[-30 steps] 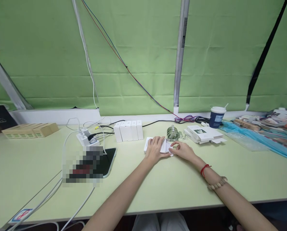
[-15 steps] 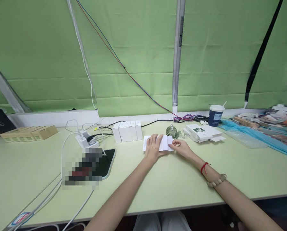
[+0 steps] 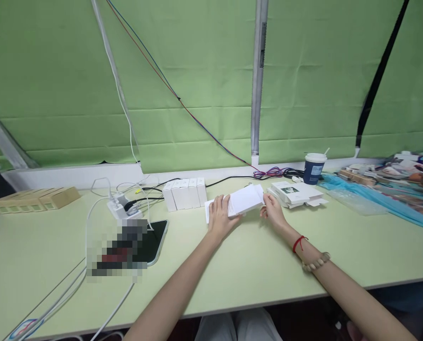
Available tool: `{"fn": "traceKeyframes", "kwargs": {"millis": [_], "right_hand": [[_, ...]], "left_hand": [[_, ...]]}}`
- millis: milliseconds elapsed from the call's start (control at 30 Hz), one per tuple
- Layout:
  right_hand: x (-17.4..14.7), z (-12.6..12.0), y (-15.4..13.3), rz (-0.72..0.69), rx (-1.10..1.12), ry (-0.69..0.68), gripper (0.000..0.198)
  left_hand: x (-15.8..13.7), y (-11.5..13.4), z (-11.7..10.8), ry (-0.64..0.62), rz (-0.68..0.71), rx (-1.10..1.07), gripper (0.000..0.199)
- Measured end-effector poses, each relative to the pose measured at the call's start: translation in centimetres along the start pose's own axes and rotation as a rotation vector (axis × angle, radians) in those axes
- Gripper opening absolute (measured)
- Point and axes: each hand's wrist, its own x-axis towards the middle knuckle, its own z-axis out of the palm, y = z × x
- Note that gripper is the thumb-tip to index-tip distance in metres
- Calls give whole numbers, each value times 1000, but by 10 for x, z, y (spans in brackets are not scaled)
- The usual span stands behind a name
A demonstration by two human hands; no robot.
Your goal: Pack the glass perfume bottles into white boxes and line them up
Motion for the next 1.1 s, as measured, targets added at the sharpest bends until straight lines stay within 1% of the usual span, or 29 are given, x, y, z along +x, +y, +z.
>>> {"fn": "traceKeyframes", "kwargs": {"millis": [100,200,267,367,433,600,800,867,1000,1100], "right_hand": [[6,-6,-5,20,67,109,42],[14,-14,-7,27,78,204,42],[19,-19,-8,29,109,245,42],[25,-27,-10,9,211,301,39],[27,-33,-13,-4,241,349,37],[29,-48,-19,-21,173,515,33],[33,-58,-17,-16,17,699,24],[36,-63,-17,-21,27,738,24],[44,-76,-14,-46,122,818,25],[50,-87,-8,-11,111,837,32]], "left_hand": [[2,-4,-1,-31,-8,12,63],[4,-8,-2,-100,25,28,59],[3,-9,-1,-136,51,48,55],[2,-9,0,-155,59,84,51],[1,-8,1,-173,63,99,47],[1,-5,1,-198,73,129,39],[2,-2,-2,-214,86,124,33],[1,-2,-2,-217,88,119,33],[1,-2,-1,-217,90,124,34],[1,-1,-1,-217,92,116,34]]}}
